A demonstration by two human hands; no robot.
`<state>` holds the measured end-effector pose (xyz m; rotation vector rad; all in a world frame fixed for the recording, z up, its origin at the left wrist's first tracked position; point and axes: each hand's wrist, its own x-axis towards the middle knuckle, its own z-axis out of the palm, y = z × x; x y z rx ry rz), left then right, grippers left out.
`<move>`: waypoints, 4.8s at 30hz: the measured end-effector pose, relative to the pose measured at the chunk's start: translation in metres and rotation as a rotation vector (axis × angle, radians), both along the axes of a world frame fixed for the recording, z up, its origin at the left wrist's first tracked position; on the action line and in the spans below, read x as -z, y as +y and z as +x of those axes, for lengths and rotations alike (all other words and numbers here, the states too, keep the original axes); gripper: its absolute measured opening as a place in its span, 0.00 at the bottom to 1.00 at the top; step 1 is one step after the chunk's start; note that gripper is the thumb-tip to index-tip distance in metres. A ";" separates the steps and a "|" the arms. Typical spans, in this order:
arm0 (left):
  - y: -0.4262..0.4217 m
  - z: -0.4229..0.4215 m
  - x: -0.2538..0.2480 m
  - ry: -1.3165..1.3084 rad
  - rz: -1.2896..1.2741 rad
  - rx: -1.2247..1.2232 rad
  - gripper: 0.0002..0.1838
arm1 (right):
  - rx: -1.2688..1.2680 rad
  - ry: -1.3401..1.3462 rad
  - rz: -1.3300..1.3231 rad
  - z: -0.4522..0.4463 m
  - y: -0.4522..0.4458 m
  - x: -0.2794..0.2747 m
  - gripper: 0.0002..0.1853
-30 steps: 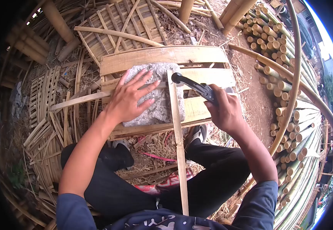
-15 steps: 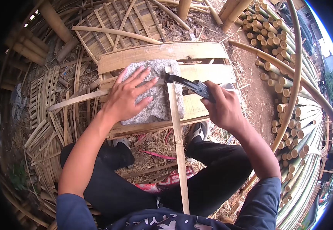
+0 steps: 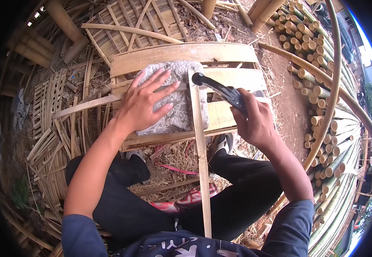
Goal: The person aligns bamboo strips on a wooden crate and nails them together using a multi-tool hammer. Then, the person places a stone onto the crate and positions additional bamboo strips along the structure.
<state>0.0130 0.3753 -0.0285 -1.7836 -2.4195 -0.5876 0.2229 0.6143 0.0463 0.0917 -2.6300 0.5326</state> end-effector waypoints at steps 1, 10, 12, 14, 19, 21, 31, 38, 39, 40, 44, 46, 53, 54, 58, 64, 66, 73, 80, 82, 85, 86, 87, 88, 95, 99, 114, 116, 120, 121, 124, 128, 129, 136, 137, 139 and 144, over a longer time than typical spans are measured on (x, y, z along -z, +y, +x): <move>-0.001 0.002 0.001 -0.004 -0.007 0.005 0.28 | -0.056 0.170 -0.076 0.004 -0.005 0.007 0.21; 0.002 0.000 -0.001 0.000 0.012 0.011 0.28 | -0.081 0.033 0.092 0.011 0.007 0.015 0.24; 0.004 -0.002 0.001 0.008 0.024 0.019 0.28 | 0.120 -0.328 0.160 -0.004 -0.003 0.003 0.24; 0.003 0.000 -0.002 0.002 0.011 0.030 0.28 | 0.071 -0.105 0.079 0.004 0.002 0.007 0.23; 0.004 -0.001 0.000 -0.014 0.005 0.012 0.28 | 0.123 -0.428 0.182 0.001 0.002 0.004 0.23; 0.005 0.002 -0.002 -0.015 -0.009 0.030 0.29 | 0.007 -0.154 0.172 0.008 0.007 0.006 0.23; 0.004 0.000 -0.003 0.019 -0.005 0.006 0.29 | -0.180 0.254 0.184 0.000 0.008 0.009 0.29; 0.003 -0.004 -0.004 0.014 0.019 0.024 0.29 | 0.034 -0.123 0.138 0.002 0.001 0.004 0.24; 0.003 -0.004 -0.004 0.011 0.018 0.017 0.29 | 0.008 -0.039 0.112 0.004 0.002 0.001 0.24; 0.001 -0.001 -0.003 -0.001 0.010 0.019 0.29 | -0.073 0.134 0.119 0.004 0.002 0.005 0.23; 0.001 -0.002 -0.004 -0.005 0.008 0.022 0.29 | -0.019 -0.121 0.233 0.000 0.000 0.007 0.23; 0.001 -0.002 -0.003 -0.004 0.005 0.030 0.29 | 0.039 -0.171 0.182 0.001 -0.003 0.012 0.23; 0.003 -0.002 -0.001 -0.002 -0.006 0.039 0.30 | -0.058 -0.166 0.240 -0.006 0.010 0.006 0.25; 0.006 -0.007 -0.004 0.013 0.015 0.030 0.30 | -0.171 -0.002 0.266 -0.003 0.017 0.008 0.25; 0.003 -0.003 -0.002 -0.017 0.017 0.016 0.29 | -0.008 -0.187 0.313 -0.009 0.013 0.017 0.22; 0.001 0.000 -0.002 -0.003 0.019 0.020 0.29 | -0.057 -0.083 0.119 0.004 0.019 0.022 0.22; 0.001 -0.001 -0.001 -0.007 0.026 0.025 0.29 | 0.118 -0.276 0.114 -0.004 0.010 0.014 0.21; 0.001 0.002 -0.001 -0.006 0.028 0.030 0.29 | 0.114 -0.345 0.122 -0.007 0.010 0.007 0.21; 0.001 0.001 0.000 -0.022 0.024 0.026 0.30 | 0.120 -0.309 0.196 -0.009 -0.002 -0.006 0.20; 0.003 -0.002 0.000 0.010 0.007 0.036 0.29 | 0.002 -0.014 0.156 -0.005 0.010 0.002 0.21; 0.001 -0.001 0.002 0.015 0.014 0.024 0.29 | -0.057 -0.009 0.124 0.003 0.010 0.019 0.22; 0.002 -0.001 0.002 -0.003 0.006 0.027 0.29 | 0.122 -0.404 0.270 -0.006 0.000 0.005 0.24; 0.002 0.003 0.004 -0.011 -0.002 0.048 0.30 | 0.116 -0.382 0.140 -0.005 0.005 0.008 0.23; 0.004 0.003 0.003 -0.006 0.000 0.050 0.30 | 0.061 -0.223 0.167 0.001 0.004 0.003 0.22; 0.003 0.004 0.003 0.001 0.003 0.055 0.30 | 0.086 -0.264 0.179 -0.012 0.007 0.002 0.18; 0.002 0.001 0.001 -0.012 0.002 0.029 0.30 | -0.154 0.108 0.103 0.005 0.016 0.019 0.20; 0.001 -0.001 0.002 0.029 0.001 0.026 0.31 | 0.001 0.015 0.022 0.005 0.006 0.010 0.21; 0.002 -0.001 0.001 0.005 0.008 0.025 0.30 | 0.092 -0.279 0.015 -0.004 0.003 0.007 0.20; 0.001 -0.001 0.000 0.016 0.020 0.030 0.30 | 0.143 -0.118 0.018 -0.007 -0.003 -0.012 0.21; 0.000 0.000 0.001 0.008 0.016 0.030 0.30 | 0.155 0.017 -0.091 -0.004 -0.005 -0.002 0.22; 0.001 0.000 0.001 0.000 0.023 0.029 0.30 | 0.152 -0.351 -0.024 -0.007 -0.004 -0.003 0.18; 0.001 -0.001 0.001 0.000 0.017 0.028 0.30 | 0.201 -0.251 -0.031 -0.007 -0.015 -0.026 0.14; 0.001 0.000 0.000 -0.002 0.017 0.022 0.30 | 0.243 -0.185 -0.190 -0.002 -0.015 -0.023 0.14; 0.000 -0.001 0.001 0.020 0.012 0.030 0.30 | 0.251 -0.321 -0.042 -0.010 -0.022 -0.033 0.11; -0.001 0.001 0.001 0.013 0.008 0.031 0.30 | 0.312 -0.253 -0.194 -0.007 -0.027 -0.036 0.11; 0.001 0.001 0.000 0.015 0.007 0.023 0.30 | 0.244 0.012 -0.334 0.005 -0.015 -0.003 0.12; 0.001 0.001 0.003 0.027 0.002 0.025 0.31 | 0.202 -0.441 -0.052 -0.011 -0.021 -0.013 0.12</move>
